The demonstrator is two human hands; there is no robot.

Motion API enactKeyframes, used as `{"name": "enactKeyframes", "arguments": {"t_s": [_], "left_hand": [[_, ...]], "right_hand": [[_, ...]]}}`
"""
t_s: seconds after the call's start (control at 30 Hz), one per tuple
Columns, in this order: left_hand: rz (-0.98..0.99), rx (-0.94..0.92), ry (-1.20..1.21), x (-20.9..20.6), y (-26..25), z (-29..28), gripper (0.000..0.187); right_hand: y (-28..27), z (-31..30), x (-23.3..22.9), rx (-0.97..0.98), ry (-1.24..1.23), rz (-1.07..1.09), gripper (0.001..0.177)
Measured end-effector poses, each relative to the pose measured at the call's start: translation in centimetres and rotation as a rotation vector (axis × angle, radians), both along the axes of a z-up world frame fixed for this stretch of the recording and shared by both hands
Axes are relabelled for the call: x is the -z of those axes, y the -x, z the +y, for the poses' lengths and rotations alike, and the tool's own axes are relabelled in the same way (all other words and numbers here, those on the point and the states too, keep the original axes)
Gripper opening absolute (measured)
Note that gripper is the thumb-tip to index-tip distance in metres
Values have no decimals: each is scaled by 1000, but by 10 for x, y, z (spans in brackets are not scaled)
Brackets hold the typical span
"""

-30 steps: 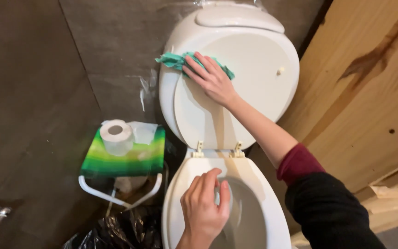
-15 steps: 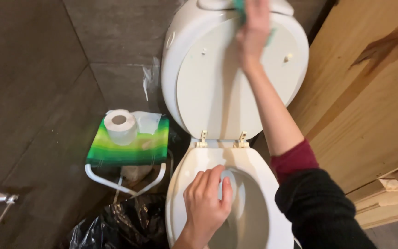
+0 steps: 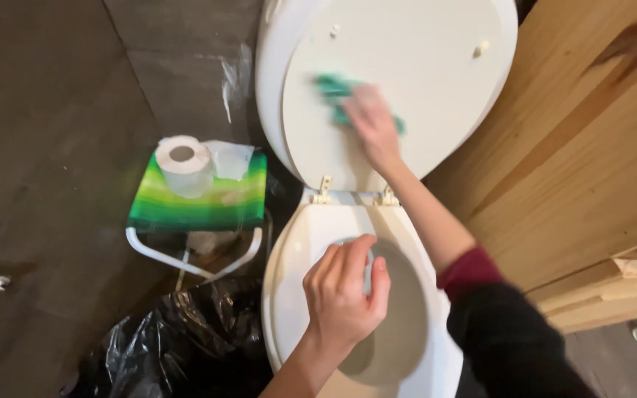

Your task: Rinsing a cloth in the sink and then using it to wipe down various parts of a toilet.

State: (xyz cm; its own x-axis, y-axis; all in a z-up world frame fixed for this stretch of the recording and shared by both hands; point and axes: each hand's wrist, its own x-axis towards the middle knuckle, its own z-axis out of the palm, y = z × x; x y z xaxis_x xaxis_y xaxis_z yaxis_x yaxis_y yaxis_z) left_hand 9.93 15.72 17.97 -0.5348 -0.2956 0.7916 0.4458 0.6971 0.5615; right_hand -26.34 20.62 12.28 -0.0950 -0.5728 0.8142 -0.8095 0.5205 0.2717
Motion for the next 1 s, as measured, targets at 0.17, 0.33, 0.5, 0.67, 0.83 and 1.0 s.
{"name": "enactKeyframes", "arguments": {"t_s": [0.17, 0.33, 0.5, 0.67, 0.83, 1.0], "left_hand": [[-9, 47, 12, 0, 4, 6, 22], [-41, 46, 21, 7, 1, 3, 21], [-60, 28, 19, 11, -5, -2, 21], [-61, 32, 20, 13, -3, 7, 20], [-42, 64, 58, 7, 0, 15, 20], [-58, 49, 37, 11, 2, 12, 20]], "right_hand": [[-17, -21, 14, -331, -617, 175, 46], [-18, 57, 37, -309, -697, 190, 49], [17, 169, 12, 14, -670, 275, 41], [15, 147, -47, 283, -404, 267, 61], [4, 73, 4, -73, -344, 167, 51], [-12, 123, 23, -152, -718, 120, 46]]}}
